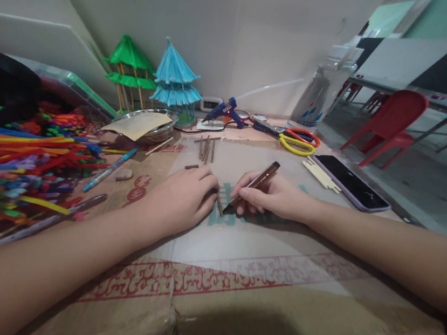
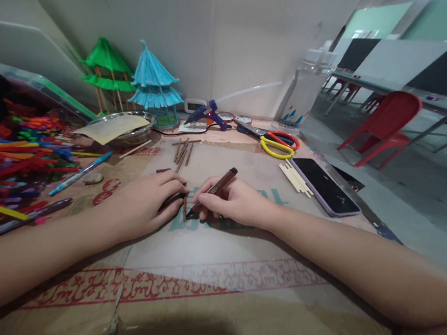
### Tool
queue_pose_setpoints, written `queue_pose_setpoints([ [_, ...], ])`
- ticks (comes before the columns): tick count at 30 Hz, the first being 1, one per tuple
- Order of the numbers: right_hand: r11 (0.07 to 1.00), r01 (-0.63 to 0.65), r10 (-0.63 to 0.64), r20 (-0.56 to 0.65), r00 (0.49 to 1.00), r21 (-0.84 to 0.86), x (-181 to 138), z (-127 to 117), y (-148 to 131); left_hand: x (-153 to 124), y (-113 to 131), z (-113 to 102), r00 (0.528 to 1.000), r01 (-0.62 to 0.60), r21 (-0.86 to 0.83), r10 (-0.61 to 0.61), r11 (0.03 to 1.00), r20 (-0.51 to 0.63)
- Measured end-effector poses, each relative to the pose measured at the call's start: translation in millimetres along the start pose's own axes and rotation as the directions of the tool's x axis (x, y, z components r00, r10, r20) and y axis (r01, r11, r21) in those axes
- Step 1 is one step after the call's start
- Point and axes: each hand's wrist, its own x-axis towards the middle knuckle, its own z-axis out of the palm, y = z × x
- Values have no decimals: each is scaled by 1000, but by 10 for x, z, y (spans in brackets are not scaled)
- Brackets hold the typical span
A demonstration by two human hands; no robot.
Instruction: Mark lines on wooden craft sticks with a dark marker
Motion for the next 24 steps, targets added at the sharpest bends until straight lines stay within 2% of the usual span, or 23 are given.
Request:
queue_pose_setpoints([
  [15, 1000, -1, 1, 27, 1000, 0, -11, 3, -37, -2, 2, 10, 1000, 3, -37, -3, 999, -8],
  [17, 1000, -8, 8, -22, 1000, 4, -8, 8, -42, -7, -4, 22, 999, 25, -84, -28, 996, -37],
  [21, 999, 4, 7, -246, 969, 43, 12, 13, -24, -8, -35, 36, 977, 87, -200, -123, 976, -174],
  [24, 996, 48, -21, -339, 941, 74, 31, 3, -1, -7, -49, 22, 971, 133, -215, -170, 968, -166],
])
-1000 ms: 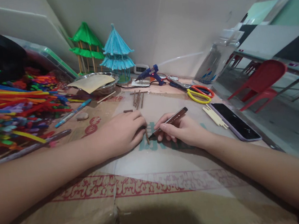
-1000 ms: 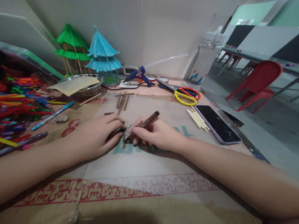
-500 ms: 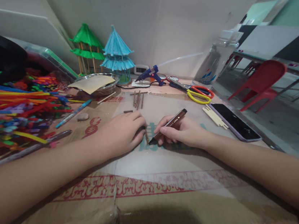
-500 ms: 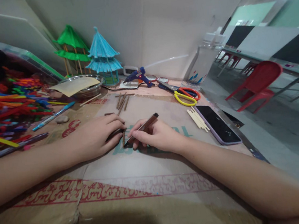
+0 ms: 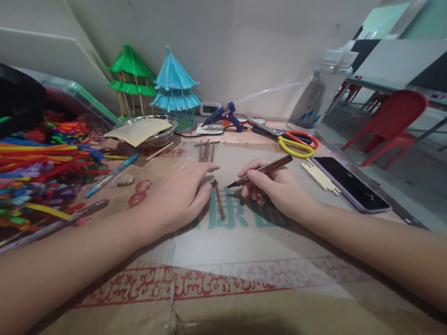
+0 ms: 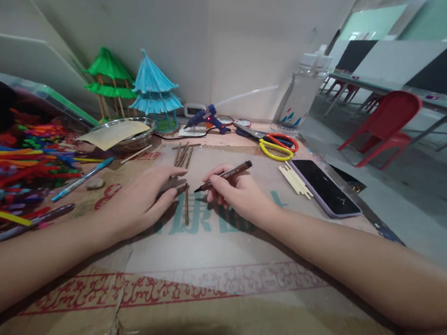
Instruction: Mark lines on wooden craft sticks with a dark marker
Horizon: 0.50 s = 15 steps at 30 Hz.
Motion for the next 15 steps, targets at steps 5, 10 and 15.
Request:
queue_pose_setpoints([
  [5, 999, 32, -32, -8, 999, -28, 17, -18, 5, -14, 47, -25, 993, -30, 25, 27, 999, 111],
  [10, 1000, 29, -29, 22, 999, 6, 6, -20, 2, -33, 87, -21, 988, -44, 8, 42, 999, 148],
  [15, 1000, 0, 0, -10, 1000, -19, 13, -4, -1, -21, 67, 4, 984, 6, -21, -2, 1000, 179],
])
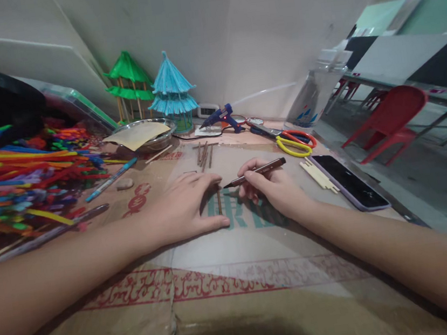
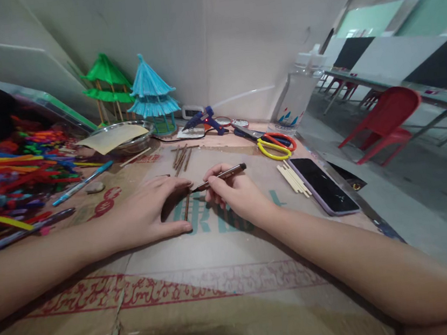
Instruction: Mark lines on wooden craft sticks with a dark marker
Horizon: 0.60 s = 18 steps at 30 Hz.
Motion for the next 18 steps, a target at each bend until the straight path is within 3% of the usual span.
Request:
queue_pose_setpoints([
  [18, 997, -65, 68, 115, 991, -33, 42, 4, 24, 10, -25, 12, 1000, -12, -20, 12, 1000, 1],
])
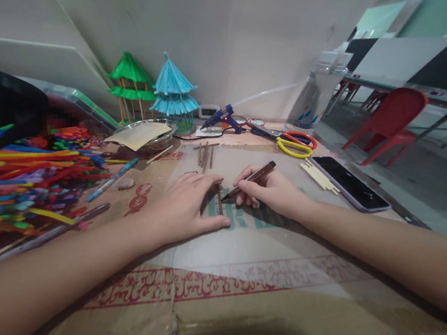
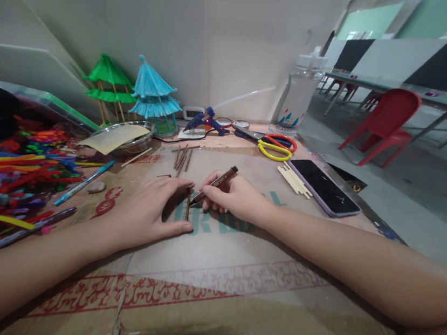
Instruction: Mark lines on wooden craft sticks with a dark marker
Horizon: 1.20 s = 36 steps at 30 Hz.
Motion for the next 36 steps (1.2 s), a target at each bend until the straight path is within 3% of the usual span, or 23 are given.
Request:
queue_pose_setpoints([
  [7, 1000, 23, -23, -39, 999, 17, 3, 4, 27, 9, 12, -13, 1000, 4, -3, -4, 1000, 19],
  [14, 998, 40, -38, -50, 998, 45, 7, 1, 40, 5, -27, 6, 995, -95, 34, 95, 995, 16],
  [22, 1000, 15, -14, -55, 998, 21, 11, 0, 27, 12, -18, 3, 995, -93, -1, 93, 996, 21],
  [29, 1000, -5, 5, 32, 999, -3, -21, -1, -27, 14, -7, -8, 998, -58, -39, 59, 998, 25],
  [36, 999, 18, -17, -43, 999, 29, -4, 7, 18, 13, 6, -15, 999, -38, -74, 39, 997, 13],
])
